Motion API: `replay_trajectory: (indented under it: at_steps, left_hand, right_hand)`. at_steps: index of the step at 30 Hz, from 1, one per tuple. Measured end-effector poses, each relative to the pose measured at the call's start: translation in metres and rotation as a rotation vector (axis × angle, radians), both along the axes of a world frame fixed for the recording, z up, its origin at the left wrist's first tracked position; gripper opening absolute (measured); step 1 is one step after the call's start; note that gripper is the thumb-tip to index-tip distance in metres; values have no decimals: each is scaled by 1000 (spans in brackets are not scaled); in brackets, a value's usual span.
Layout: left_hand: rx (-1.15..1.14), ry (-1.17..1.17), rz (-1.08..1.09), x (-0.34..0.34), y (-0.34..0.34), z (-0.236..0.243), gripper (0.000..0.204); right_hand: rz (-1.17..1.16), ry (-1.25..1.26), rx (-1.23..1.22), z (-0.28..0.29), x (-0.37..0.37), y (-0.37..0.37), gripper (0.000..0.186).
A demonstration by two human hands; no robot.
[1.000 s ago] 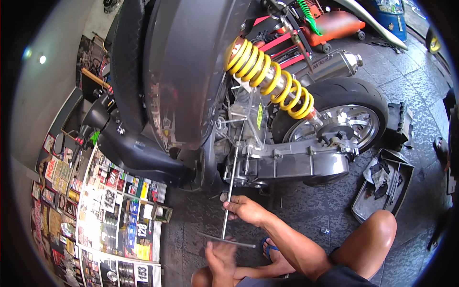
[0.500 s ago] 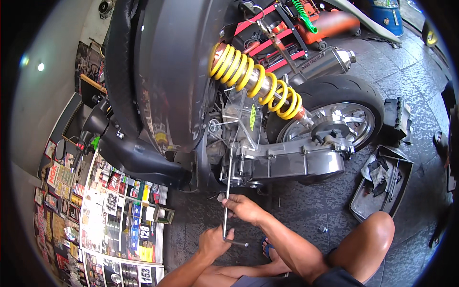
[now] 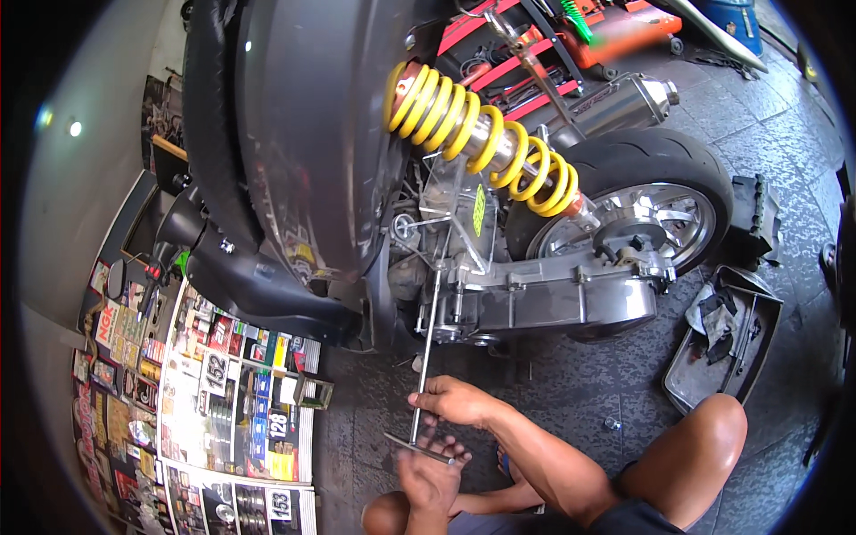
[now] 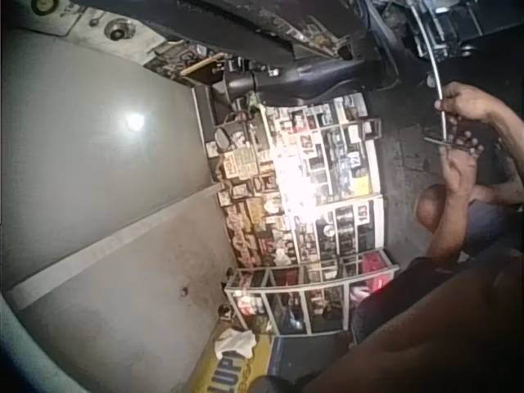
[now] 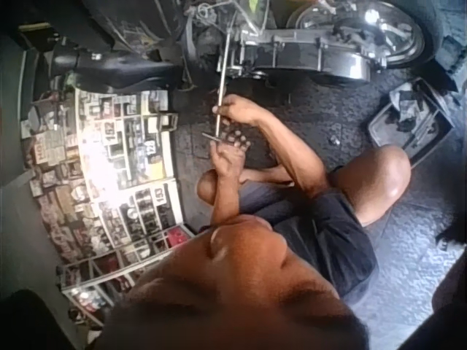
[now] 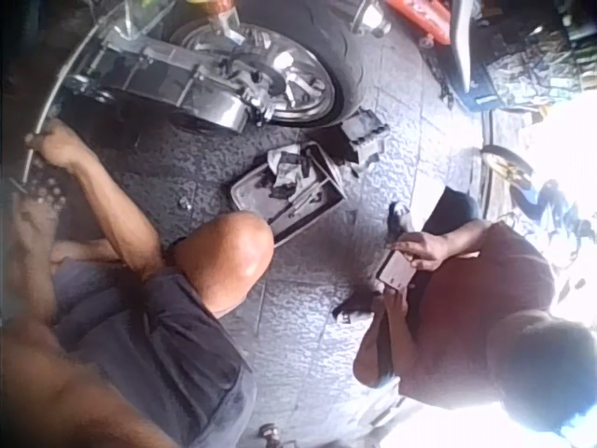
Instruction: The person positions a clear plastic cover against the side of a motorcycle engine and secures it by hand before tightening several bolts with a T-handle socket wrench.
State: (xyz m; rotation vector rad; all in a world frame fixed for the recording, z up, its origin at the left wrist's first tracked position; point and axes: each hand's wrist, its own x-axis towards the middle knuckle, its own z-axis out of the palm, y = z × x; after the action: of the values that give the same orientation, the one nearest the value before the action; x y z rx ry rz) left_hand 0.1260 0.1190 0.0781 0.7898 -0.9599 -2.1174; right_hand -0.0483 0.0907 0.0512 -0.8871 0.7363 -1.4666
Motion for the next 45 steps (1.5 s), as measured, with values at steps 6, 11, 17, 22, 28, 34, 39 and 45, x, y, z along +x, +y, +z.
replay_trajectory:
  at_steps: [6,11,17,22,28,34,39,45]
  left_hand:
    - [-1044,-533,187,6,-36,-29,40]
    - [-1958,-736,-60,11,-65,-9,45]
    - [-758,-476,164,36,4,-27,49]
    - [466,275,-36,-6,17,13,75]
    - [-1088,-465,334,-17,-14,-24,31]
    - [-1946,-1059,238,-2,-19,8,33]
    - [-377,-441,345,15,12,-7,48]
    - [-147,-179,217,-11,-5,-6,18]
  right_hand:
    - [-36,-14,37,2,4,0,34]
    - [-52,34,56,-8,1,2,32]
    - [-96,-17,63,-7,9,-2,35]
    - [-55,-8,64,-6,8,-3,34]
    - [-108,-46,70,-11,12,-8,33]
    - [-154,-148,74,-4,7,6,27]
    - [-130,-95,92,-2,4,2,28]
    - [-105,39,123,-1,4,4,27]
